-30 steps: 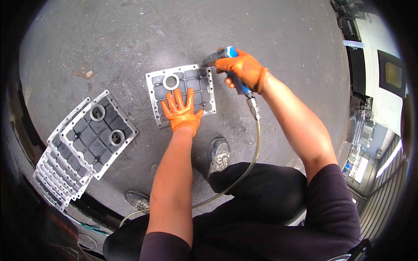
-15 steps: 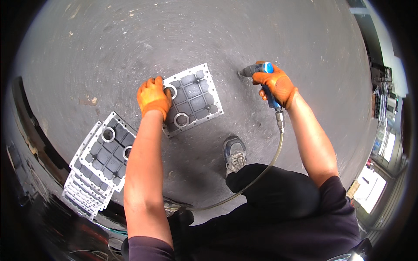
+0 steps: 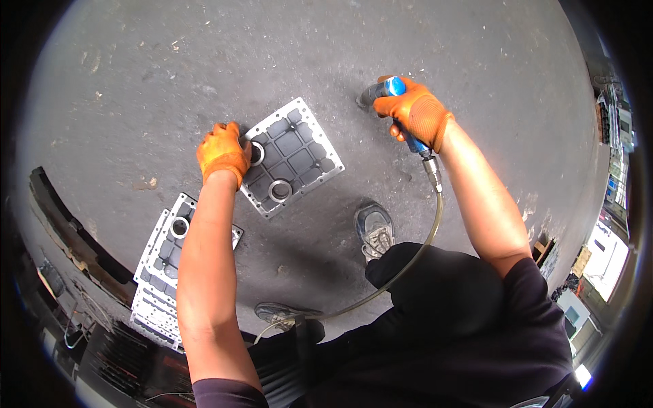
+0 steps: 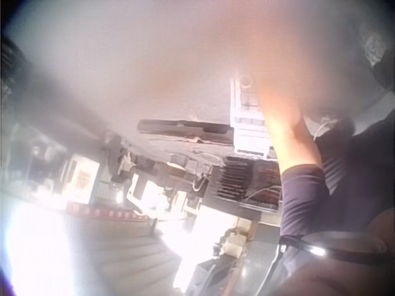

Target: The person uses a pneumatic impact wrench to fasten bolts onto several rectangular metal plates laid on the floor. They systematically move from one plate to the next, tightening multiple bolts on each piece.

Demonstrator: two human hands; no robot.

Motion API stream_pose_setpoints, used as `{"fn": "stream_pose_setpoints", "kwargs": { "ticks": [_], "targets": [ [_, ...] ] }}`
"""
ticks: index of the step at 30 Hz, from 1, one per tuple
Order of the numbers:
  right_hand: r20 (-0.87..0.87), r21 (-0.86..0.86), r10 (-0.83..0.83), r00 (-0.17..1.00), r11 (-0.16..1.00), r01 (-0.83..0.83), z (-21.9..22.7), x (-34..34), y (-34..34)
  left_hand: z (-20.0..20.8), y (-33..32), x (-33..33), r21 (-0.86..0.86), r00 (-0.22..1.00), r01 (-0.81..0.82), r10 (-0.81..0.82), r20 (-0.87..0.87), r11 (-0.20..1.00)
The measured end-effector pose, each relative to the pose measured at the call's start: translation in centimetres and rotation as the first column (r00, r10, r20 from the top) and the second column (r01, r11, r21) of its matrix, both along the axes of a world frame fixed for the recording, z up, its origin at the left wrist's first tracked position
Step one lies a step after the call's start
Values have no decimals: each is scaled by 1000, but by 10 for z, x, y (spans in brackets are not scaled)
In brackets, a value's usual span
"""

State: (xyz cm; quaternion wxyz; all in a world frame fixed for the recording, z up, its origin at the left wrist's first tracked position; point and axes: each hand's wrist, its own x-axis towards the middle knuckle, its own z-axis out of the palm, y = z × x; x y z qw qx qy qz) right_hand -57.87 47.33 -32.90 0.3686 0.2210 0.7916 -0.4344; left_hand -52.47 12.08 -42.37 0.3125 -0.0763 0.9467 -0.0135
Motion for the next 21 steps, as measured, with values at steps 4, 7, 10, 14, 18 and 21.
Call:
{"fn": "stream_pose_setpoints", "kwargs": {
  "ticks": [4, 7, 10, 14, 18, 21],
  "targets": [
    [41, 50, 90, 995, 994, -92, -13, -1, -1, -28, -2, -1, 33, 996, -35, 32, 88, 999],
    [45, 12, 89, 995, 996, -89, -1, -2, -11, -34, -8, 1, 85, 993, -49, 40, 110, 995],
    [29, -4, 77, 997, 997, -77, 3, -1, -11, -24, -5, 3, 117, 990, -48, 31, 137, 992],
    [27, 3, 58, 998, 998, -58, -3, -4, -8, -49, -5, 0, 40, 992, -110, 107, 71, 993],
    [38, 13, 51, 998, 999, -51, -10, -9, 3, -25, -11, -2, 184, 985, -151, 132, 109, 971],
    [-5, -57, 11, 1000, 998, -12, -14, -13, 19, 33, -17, 11, 361, 975, -213, 172, 143, 908]
  ]
}}
